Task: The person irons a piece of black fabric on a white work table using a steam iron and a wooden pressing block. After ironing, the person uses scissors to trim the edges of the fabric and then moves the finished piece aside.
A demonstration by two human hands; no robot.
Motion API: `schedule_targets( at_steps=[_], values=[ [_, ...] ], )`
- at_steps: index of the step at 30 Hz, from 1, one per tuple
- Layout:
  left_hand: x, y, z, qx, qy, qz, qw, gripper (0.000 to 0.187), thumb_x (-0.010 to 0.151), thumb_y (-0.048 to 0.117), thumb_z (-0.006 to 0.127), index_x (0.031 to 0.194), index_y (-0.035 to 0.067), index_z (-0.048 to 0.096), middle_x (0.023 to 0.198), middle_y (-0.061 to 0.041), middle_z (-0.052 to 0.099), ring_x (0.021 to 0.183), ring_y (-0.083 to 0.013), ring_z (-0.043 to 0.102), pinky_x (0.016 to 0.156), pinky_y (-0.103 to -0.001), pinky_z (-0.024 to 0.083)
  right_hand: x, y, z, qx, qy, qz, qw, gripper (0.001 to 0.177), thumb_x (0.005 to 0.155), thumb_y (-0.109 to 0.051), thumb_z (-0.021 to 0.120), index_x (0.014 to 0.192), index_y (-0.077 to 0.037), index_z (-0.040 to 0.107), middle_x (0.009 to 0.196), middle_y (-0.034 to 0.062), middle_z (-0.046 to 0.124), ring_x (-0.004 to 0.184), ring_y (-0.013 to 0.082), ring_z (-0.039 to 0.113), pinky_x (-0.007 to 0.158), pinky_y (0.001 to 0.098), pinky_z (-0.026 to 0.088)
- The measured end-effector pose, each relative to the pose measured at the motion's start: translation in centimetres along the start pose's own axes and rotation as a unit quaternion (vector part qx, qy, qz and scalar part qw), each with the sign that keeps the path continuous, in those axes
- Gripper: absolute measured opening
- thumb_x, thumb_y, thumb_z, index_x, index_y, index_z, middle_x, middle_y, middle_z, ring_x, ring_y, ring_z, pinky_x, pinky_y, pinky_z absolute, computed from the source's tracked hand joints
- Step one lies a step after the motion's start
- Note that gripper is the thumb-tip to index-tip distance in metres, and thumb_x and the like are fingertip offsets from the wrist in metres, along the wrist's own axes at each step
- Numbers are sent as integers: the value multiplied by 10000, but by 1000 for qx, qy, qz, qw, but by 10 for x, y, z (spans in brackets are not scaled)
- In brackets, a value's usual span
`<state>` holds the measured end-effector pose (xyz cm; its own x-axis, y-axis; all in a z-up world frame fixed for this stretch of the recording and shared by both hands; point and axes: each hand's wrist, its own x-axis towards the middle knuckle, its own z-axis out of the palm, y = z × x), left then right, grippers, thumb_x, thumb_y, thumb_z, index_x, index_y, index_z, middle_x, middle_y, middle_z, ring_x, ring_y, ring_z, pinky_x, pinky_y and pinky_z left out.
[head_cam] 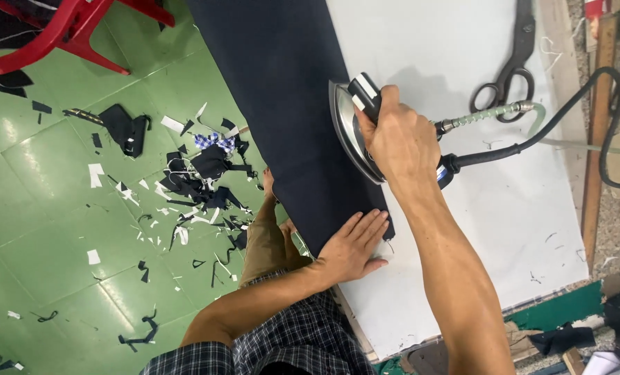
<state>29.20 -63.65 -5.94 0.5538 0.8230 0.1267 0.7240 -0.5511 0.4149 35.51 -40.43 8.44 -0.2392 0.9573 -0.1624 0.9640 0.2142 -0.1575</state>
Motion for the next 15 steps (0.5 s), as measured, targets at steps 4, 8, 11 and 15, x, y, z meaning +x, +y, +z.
schedule_targets(
  at_steps=[4, 8, 11, 15],
  values=[
    [0, 3, -1, 5, -14, -5, 1000, 821, 1011, 609, 349, 1562, 3, 397, 1659, -198, 357, 1564, -311, 302, 1305, -495, 180, 17, -9, -10, 16, -4, 3, 1000, 405, 1073, -457, 556, 1111, -55, 539, 677, 172, 670, 643, 427, 737, 577, 542, 613],
    [3, 4, -11, 7, -26, -10, 1000, 791, 1027, 597, 389, 1567, 19, 415, 1671, -168, 342, 1568, -291, 299, 1312, -467, 195, 33, -6, 3, -10, 35, -13, 999, 451, 1096, -490, 611, 1082, -49, 520, 618, 127, 623, 531, 394, 674, 471, 504, 566],
    [5, 3, -20, 22, -21, -7, 1000, 756, 1052, 581, 410, 1560, 24, 454, 1669, -151, 347, 1566, -285, 311, 1314, -445, 219, 43, -4, 12, -43, 65, -21, 997, 522, 1124, -532, 663, 1035, -51, 481, 531, 75, 552, 400, 354, 596, 359, 454, 511],
    [6, 3, -25, 24, -18, -3, 1000, 743, 1063, 570, 383, 1557, 20, 461, 1663, -150, 365, 1566, -278, 315, 1314, -444, 226, 54, -11, 5, -7, 33, 23, 999, 489, 1124, -486, 658, 1113, -29, 485, 563, 122, 605, 444, 415, 622, 405, 507, 528]
  ],
)
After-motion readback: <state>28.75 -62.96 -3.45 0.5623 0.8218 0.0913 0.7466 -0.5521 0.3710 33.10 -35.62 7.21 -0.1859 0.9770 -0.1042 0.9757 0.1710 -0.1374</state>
